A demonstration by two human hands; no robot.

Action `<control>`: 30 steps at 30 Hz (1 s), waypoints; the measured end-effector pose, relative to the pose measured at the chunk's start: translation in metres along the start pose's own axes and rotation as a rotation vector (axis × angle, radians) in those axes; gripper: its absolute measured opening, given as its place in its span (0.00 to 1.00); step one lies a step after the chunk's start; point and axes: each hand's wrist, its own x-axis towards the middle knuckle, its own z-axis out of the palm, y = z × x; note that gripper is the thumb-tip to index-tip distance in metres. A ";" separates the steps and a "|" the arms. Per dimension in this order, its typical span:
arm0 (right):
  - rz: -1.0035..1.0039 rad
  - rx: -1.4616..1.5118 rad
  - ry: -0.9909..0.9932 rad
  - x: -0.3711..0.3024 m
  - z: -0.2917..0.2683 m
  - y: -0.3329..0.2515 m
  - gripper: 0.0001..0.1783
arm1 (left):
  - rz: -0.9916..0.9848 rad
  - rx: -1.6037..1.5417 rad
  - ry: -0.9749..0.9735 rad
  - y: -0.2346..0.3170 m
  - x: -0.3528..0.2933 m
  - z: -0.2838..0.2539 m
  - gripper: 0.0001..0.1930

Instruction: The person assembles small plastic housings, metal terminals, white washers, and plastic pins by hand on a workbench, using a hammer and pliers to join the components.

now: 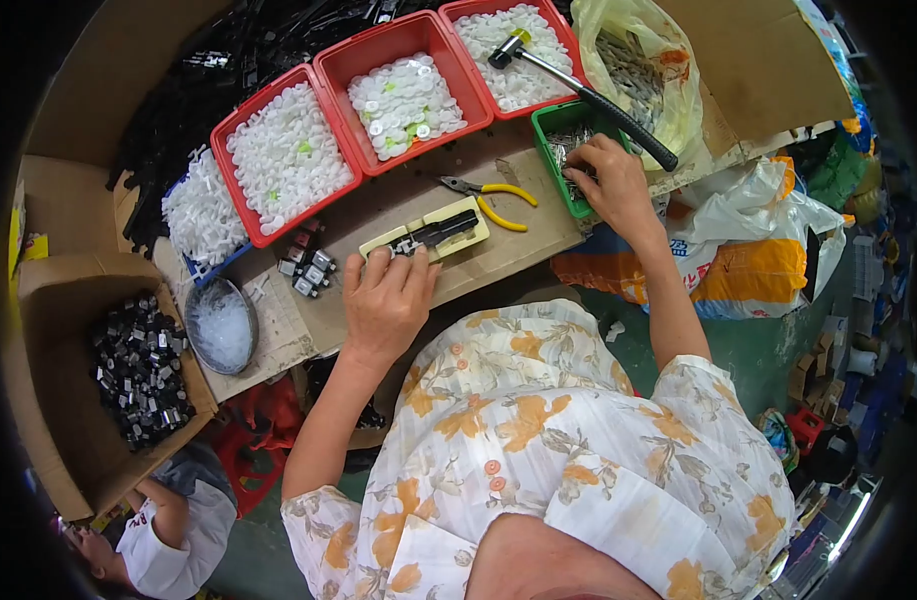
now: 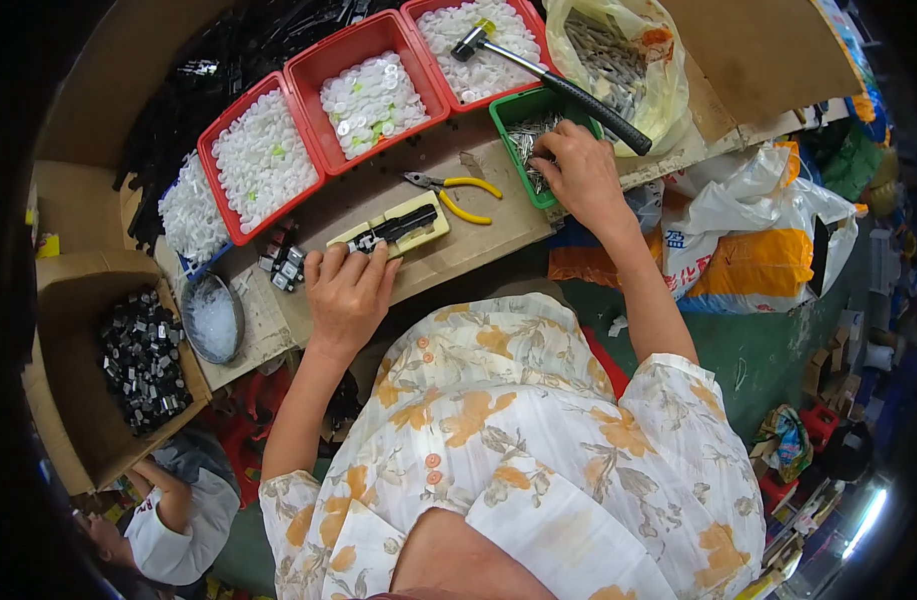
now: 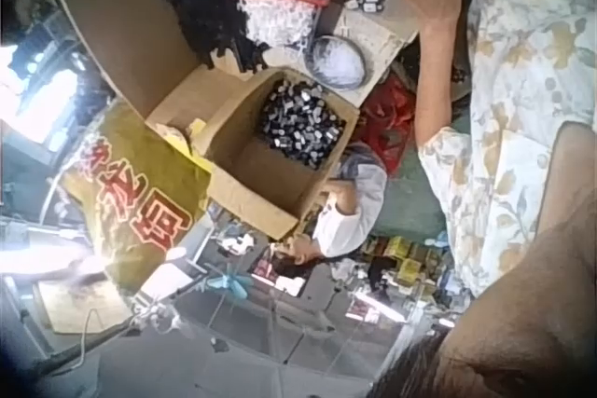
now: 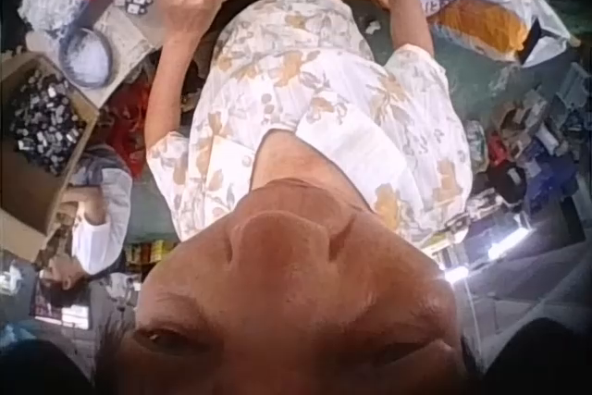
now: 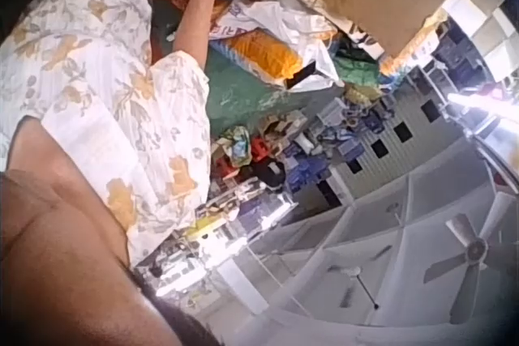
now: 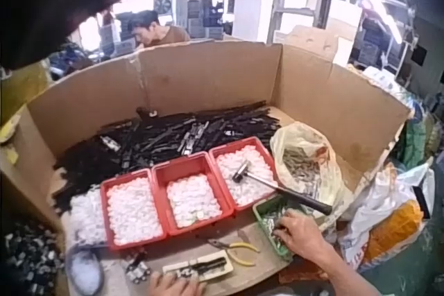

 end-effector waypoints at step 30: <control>-0.051 0.384 0.194 0.003 0.006 0.003 0.03 | -0.021 -0.130 -0.182 -0.020 0.209 0.081 0.03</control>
